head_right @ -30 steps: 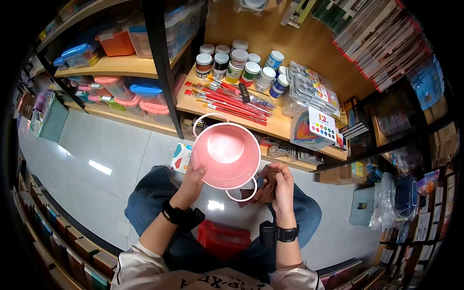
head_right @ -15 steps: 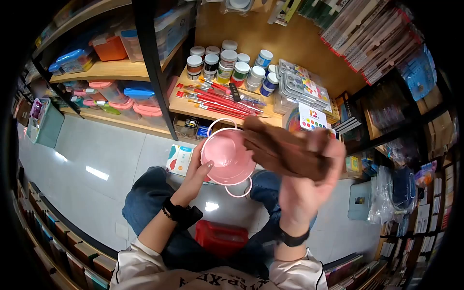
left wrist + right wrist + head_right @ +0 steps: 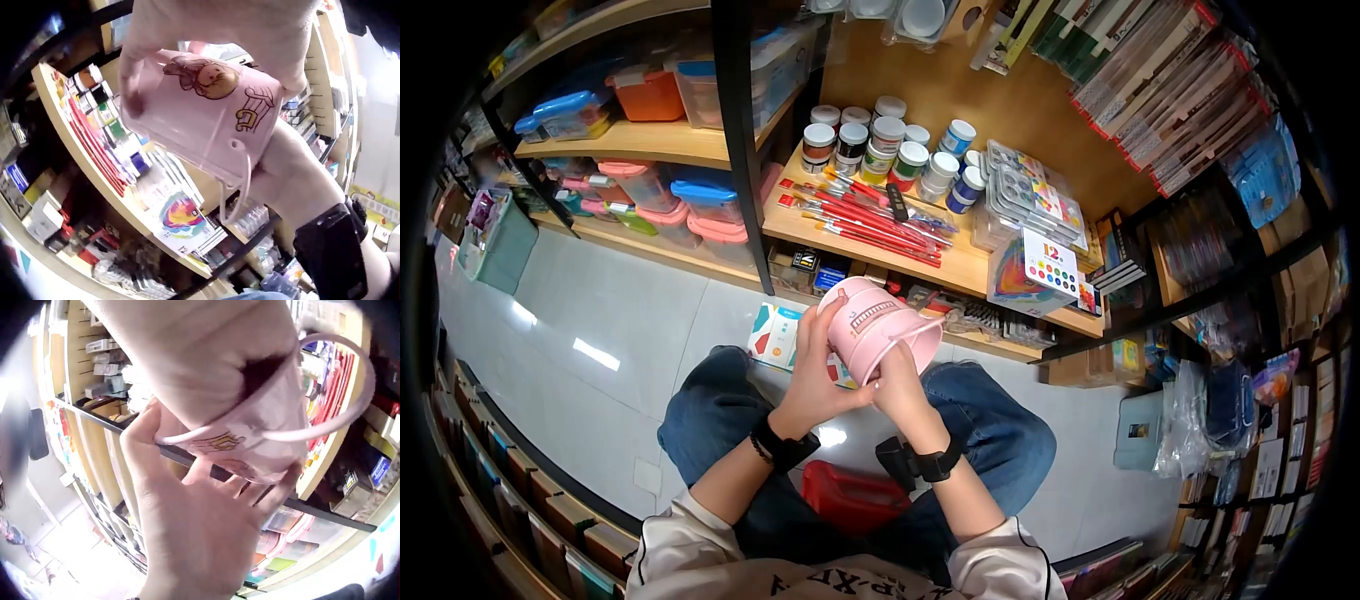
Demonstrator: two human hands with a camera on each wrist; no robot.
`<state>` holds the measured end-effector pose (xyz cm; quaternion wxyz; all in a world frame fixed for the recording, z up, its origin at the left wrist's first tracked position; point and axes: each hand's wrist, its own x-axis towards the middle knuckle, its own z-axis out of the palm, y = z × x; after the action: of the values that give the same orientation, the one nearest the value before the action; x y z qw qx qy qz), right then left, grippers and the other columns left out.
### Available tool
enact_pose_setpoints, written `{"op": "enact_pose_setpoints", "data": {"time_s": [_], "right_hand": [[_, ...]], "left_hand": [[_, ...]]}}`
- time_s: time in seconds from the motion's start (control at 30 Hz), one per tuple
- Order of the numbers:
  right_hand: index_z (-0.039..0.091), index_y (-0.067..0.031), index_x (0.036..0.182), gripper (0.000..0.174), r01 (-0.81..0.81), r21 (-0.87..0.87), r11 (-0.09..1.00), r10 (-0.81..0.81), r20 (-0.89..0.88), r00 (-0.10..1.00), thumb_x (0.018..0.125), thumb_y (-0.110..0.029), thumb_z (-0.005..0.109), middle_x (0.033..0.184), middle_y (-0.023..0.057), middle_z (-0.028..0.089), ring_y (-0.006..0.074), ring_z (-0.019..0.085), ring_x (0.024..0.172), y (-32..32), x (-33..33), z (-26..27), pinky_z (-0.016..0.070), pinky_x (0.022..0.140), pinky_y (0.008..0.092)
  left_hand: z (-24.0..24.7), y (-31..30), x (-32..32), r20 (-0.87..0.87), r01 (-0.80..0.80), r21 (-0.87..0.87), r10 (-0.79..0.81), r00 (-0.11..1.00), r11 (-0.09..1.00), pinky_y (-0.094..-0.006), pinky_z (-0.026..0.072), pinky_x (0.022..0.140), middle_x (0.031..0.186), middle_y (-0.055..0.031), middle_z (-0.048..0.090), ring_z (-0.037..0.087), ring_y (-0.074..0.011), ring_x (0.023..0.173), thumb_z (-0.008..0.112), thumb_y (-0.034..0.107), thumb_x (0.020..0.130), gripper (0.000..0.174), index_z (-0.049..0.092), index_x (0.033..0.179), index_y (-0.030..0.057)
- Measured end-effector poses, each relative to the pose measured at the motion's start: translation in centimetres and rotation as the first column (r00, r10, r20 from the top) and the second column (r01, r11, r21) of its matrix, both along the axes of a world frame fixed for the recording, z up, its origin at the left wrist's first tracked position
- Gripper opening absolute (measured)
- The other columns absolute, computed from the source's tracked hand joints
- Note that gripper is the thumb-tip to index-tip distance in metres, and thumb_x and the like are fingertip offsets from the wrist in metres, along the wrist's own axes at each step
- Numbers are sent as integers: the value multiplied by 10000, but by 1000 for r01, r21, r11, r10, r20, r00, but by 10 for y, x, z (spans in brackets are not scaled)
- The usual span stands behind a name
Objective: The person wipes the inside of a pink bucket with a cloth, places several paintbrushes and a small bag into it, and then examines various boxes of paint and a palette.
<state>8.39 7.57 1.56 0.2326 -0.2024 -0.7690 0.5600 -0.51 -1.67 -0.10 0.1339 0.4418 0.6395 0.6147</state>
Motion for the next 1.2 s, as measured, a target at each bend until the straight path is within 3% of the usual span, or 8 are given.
{"op": "enact_pose_setpoints", "data": {"time_s": [0.13,0.23,0.37,0.47,0.53,0.63,0.8,1.2], "right_hand": [[546,-21,1116,461,91,-331,939,-143,-136,980,660,-48,608,1134,171,543,327,502,1080,-6,0,-13,425,864,364],[527,-21,1134,437,-106,493,864,60,109,992,708,-101,587,1139,160,534,268,511,1080,9,7,-11,432,840,335],[558,5,1013,302,-58,-74,996,72,197,978,733,-39,454,978,155,592,288,571,882,6,6,40,450,751,331],[527,17,871,235,-303,87,949,286,172,943,688,-25,385,807,87,591,169,578,740,0,25,87,454,691,284],[494,9,817,210,-104,-281,954,134,90,987,642,-40,389,766,76,562,165,569,728,-13,53,112,448,669,297],[472,7,824,262,120,-249,961,-169,-183,968,582,-67,405,753,98,520,178,531,728,-3,89,111,432,688,285],[465,3,869,313,435,-432,790,-570,-257,780,578,-100,411,844,116,502,211,498,798,10,125,74,413,755,273],[452,-34,1027,275,523,-168,836,-548,-312,776,764,-105,484,1013,99,504,191,503,956,-24,94,86,393,871,290]], "left_hand": [[5,-7,-3,-117,12,-34,-16,993,999,-421,320,935,1231,-192,290,309,-365,1144,758,262,529,919,300,1302,71],[0,-8,-3,-4,118,-19,-118,993,993,-389,380,891,1225,-178,306,359,-334,1122,752,230,546,901,299,1311,84],[-7,1,-7,196,202,102,-219,956,974,-311,444,823,1244,-131,342,431,-245,1088,723,177,605,852,280,1327,93],[-9,5,-14,540,269,257,-369,756,928,-287,443,820,1264,-105,357,423,-212,1113,695,175,664,793,272,1329,89],[-15,8,-16,569,248,265,-359,740,932,-300,391,875,1271,-107,355,392,-214,1145,666,274,687,779,268,1328,78],[-17,11,-13,647,200,306,-357,673,931,-337,216,1022,1302,-117,336,304,-220,1229,564,578,721,858,260,1322,47],[-10,11,-6,661,222,307,-375,650,926,-341,231,1018,1309,-117,329,300,-224,1235,580,597,708,882,263,1323,50],[12,24,3,503,268,258,-366,783,928,-321,344,940,1253,-124,385,395,-207,1153,587,246,772,725,192,1348,54]]}}
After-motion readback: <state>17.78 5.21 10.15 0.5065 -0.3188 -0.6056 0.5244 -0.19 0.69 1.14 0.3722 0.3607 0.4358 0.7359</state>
